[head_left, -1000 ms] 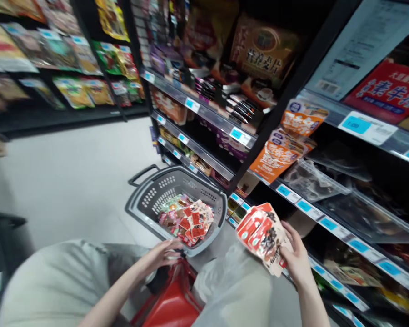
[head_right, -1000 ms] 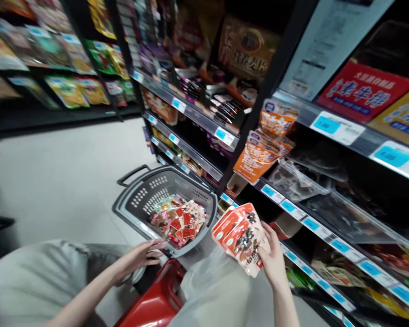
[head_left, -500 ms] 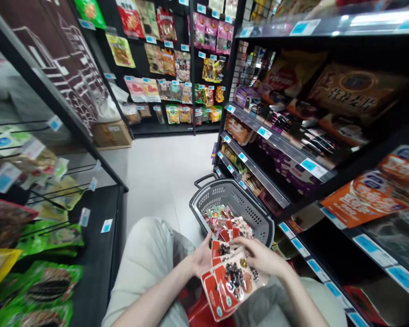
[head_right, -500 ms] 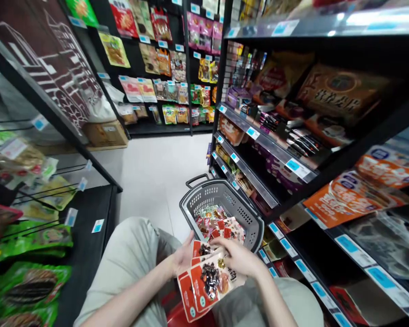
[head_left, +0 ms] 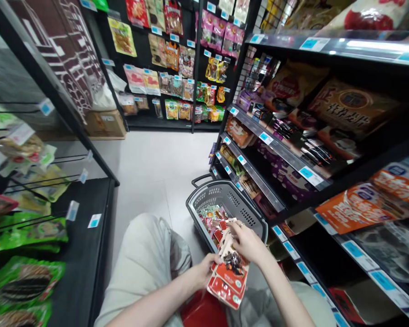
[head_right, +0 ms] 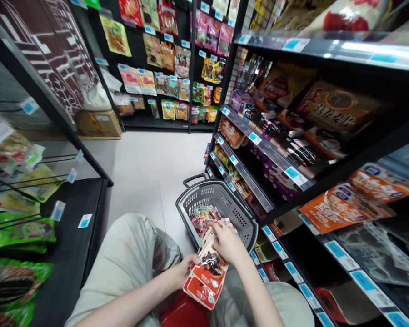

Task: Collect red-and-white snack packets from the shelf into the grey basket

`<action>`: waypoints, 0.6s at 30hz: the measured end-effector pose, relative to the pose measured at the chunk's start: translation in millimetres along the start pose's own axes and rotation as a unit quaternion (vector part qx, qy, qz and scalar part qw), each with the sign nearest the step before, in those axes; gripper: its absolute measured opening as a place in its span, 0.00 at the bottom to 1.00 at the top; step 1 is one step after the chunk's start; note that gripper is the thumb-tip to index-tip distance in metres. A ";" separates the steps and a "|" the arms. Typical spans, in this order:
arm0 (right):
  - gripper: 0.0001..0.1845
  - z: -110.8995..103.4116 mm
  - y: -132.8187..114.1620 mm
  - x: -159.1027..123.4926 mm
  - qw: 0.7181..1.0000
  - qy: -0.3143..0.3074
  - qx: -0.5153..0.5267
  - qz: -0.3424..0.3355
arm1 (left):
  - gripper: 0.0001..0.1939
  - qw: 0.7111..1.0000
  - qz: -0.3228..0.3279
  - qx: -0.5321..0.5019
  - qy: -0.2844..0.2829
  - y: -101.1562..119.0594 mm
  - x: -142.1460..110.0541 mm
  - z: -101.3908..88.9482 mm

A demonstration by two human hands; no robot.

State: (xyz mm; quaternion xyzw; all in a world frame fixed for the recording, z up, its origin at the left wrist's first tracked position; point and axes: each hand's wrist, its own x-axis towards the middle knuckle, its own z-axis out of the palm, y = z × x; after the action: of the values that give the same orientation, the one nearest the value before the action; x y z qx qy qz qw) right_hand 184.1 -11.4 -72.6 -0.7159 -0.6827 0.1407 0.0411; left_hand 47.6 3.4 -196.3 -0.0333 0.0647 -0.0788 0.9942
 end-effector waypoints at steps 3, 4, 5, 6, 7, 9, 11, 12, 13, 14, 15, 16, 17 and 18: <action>0.27 15.2 -5.2 4.4 0.996 0.088 0.029 0.009 | 0.24 1.000 0.022 -0.006 0.011 4.9 0.0 2.2; 0.25 22.0 -8.1 4.9 0.991 0.125 0.031 0.031 | 0.24 1.000 0.022 -0.002 0.023 8.5 -0.6 1.9; 0.22 29.3 -11.2 5.1 0.984 0.163 0.030 0.063 | 0.24 0.999 0.024 0.001 0.036 12.4 -1.2 1.3; 0.20 36.7 -14.3 4.9 0.973 0.204 0.029 0.105 | 0.24 0.998 0.029 0.000 0.051 16.3 -1.9 0.6; 0.20 43.9 -16.8 4.2 0.957 0.243 0.029 0.156 | 0.24 0.997 0.038 -0.002 0.066 19.8 -2.4 -0.2; 0.25 56.8 -18.9 1.5 0.910 0.311 0.041 0.271 | 0.24 0.993 0.057 -0.007 0.102 24.5 -2.8 -1.7; 0.32 67.1 -15.3 -3.2 0.858 0.343 0.105 0.369 | 0.23 0.989 0.062 -0.002 0.133 26.0 -2.1 -2.7; 0.34 71.2 -11.5 -6.3 0.833 0.345 0.167 0.400 | 0.24 0.988 0.060 0.004 0.141 25.7 -1.4 -2.9; 0.36 74.4 -7.0 -9.9 0.808 0.341 0.241 0.414 | 0.24 0.988 0.059 0.010 0.143 25.0 -0.6 -2.9; 0.37 76.7 -2.4 -13.8 0.785 0.338 0.315 0.412 | 0.24 0.988 0.059 0.015 0.143 23.9 0.2 -2.5; 0.38 78.3 1.5 -17.9 0.765 0.339 0.377 0.397 | 0.24 0.988 0.062 0.018 0.142 22.7 0.8 -1.7; 0.39 79.0 4.0 -22.1 0.749 0.346 0.419 0.380 | 0.23 0.987 0.067 0.021 0.142 21.4 1.2 -0.6; 0.40 79.2 4.9 -26.2 0.736 0.358 0.443 0.367 | 0.23 0.987 0.070 0.022 0.144 20.3 1.3 0.7; 0.41 79.0 3.8 -30.0 0.724 0.370 0.457 0.360 | 0.22 0.986 0.074 0.023 0.150 19.4 1.1 2.0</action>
State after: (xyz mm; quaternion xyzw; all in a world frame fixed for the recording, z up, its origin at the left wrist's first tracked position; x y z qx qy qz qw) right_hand 166.6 -51.9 -144.8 -0.7978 -0.1570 0.1638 0.5586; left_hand 51.9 22.5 -195.9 0.0066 0.2131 -0.0107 0.9770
